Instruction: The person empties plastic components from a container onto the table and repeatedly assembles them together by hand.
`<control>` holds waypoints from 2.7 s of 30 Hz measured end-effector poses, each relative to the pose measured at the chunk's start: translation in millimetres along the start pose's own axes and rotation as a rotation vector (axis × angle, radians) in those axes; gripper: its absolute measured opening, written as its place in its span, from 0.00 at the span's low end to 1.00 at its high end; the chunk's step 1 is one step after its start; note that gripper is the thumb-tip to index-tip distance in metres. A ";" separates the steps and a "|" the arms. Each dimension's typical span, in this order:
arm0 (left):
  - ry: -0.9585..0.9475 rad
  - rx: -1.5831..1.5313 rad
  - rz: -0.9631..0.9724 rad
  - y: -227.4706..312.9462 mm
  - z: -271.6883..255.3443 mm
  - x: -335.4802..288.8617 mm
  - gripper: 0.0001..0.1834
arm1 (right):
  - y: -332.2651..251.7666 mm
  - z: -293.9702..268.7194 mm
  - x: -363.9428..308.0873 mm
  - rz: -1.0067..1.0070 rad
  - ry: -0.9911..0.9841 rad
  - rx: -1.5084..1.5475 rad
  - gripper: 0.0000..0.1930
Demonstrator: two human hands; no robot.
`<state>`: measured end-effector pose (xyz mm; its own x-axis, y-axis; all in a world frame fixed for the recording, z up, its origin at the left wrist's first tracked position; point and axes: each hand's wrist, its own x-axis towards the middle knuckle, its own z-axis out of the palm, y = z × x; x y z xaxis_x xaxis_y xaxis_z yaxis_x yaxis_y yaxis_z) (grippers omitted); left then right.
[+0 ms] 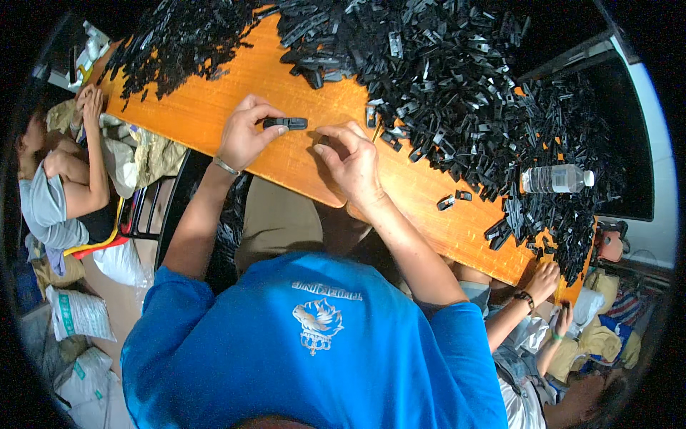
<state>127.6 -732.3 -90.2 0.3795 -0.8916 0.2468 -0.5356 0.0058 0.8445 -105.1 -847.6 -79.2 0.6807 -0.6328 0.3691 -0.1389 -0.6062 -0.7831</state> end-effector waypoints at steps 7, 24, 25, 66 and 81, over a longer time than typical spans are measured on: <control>0.105 0.251 0.110 -1.4 -14.8 -17.5 0.13 | -22.8 -13.0 5.4 -0.050 -0.175 -0.461 0.13; 0.125 0.288 0.136 11.6 1.9 -13.1 0.11 | 17.7 10.5 71.5 -0.326 -0.313 -0.261 0.13; 0.138 0.287 0.139 13.8 3.3 -11.1 0.11 | 10.5 23.7 71.2 -0.340 -0.268 -0.269 0.11; -0.239 -0.253 -0.338 16.3 12.8 -1.0 0.08 | 0.9 -43.7 28.7 -0.170 -0.420 -0.894 0.06; 0.179 0.481 0.040 47.1 19.4 -44.7 0.13 | -11.0 -19.7 41.7 -0.127 -0.297 -0.396 0.18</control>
<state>70.7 -701.0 -70.7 0.4521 -0.8032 0.3879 -0.8230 -0.2079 0.5287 -89.3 -876.8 -45.3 0.8768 -0.4133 0.2459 -0.2650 -0.8418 -0.4702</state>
